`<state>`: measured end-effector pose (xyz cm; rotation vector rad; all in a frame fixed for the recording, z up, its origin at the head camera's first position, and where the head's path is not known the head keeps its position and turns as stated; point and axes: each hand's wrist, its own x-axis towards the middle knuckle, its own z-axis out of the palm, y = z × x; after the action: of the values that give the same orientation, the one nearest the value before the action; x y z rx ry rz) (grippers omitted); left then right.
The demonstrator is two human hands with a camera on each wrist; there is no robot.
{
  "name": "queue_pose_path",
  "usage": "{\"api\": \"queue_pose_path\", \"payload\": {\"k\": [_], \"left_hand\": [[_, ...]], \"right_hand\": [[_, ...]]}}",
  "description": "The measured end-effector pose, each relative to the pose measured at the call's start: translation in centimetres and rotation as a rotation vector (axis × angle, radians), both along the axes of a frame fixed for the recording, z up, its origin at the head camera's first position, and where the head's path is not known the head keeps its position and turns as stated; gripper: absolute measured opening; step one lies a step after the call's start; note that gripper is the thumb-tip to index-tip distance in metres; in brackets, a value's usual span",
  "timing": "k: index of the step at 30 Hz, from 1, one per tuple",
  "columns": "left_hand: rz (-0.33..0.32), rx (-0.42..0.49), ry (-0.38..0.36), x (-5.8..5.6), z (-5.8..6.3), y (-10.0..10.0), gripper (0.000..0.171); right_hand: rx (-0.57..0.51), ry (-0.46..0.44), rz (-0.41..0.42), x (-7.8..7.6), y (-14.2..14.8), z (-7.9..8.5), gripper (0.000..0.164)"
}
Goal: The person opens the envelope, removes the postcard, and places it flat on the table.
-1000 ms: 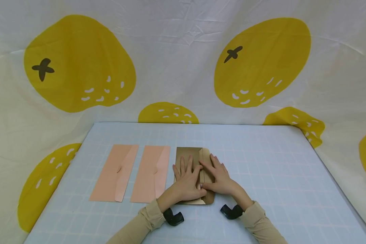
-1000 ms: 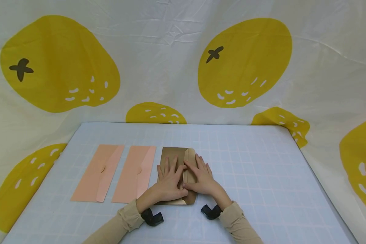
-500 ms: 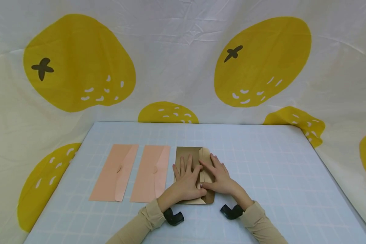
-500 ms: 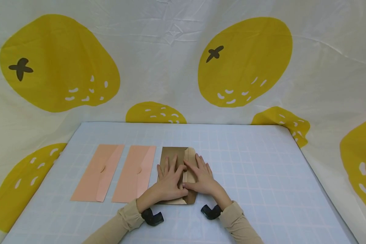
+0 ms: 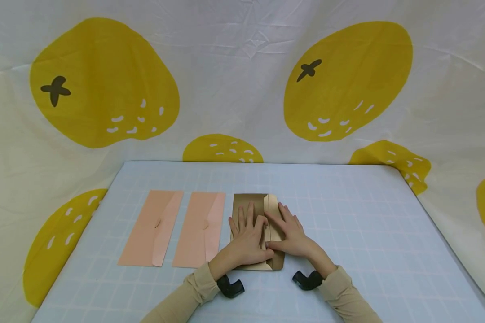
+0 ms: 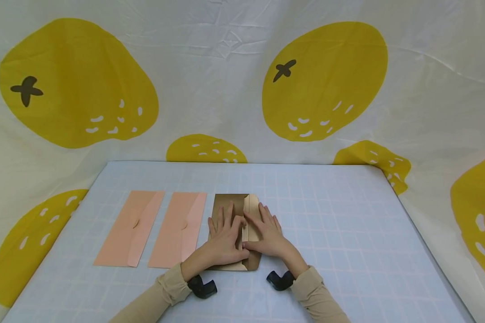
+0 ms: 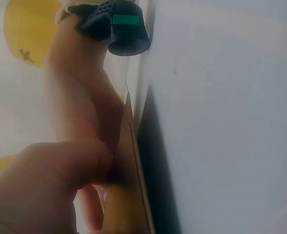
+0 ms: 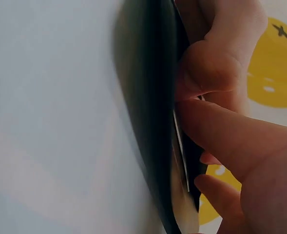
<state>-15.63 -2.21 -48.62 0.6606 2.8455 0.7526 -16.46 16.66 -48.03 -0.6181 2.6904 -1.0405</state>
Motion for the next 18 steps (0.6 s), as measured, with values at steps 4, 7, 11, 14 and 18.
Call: {"api": "queue_pose_path", "payload": {"k": [4, 7, 11, 14, 18], "left_hand": [[0.001, 0.003, -0.003, 0.00, 0.03, 0.03, 0.051], [-0.001, 0.007, -0.007, 0.01, 0.00, 0.02, 0.049], [-0.002, 0.006, -0.008, -0.02, -0.11, 0.02, 0.049], [-0.005, 0.002, -0.002, -0.06, -0.21, 0.05, 0.050], [-0.011, -0.002, 0.004, -0.04, -0.23, 0.03, 0.051]], "right_hand": [[0.000, 0.005, 0.003, 0.06, 0.04, 0.07, 0.081], [0.002, 0.007, 0.005, 0.16, 0.02, 0.17, 0.077], [0.013, 0.007, 0.006, 0.21, -0.03, 0.01, 0.072], [0.033, 0.014, 0.003, 0.17, -0.06, -0.19, 0.071], [0.054, 0.026, -0.004, 0.19, -0.19, -0.20, 0.070]]}}
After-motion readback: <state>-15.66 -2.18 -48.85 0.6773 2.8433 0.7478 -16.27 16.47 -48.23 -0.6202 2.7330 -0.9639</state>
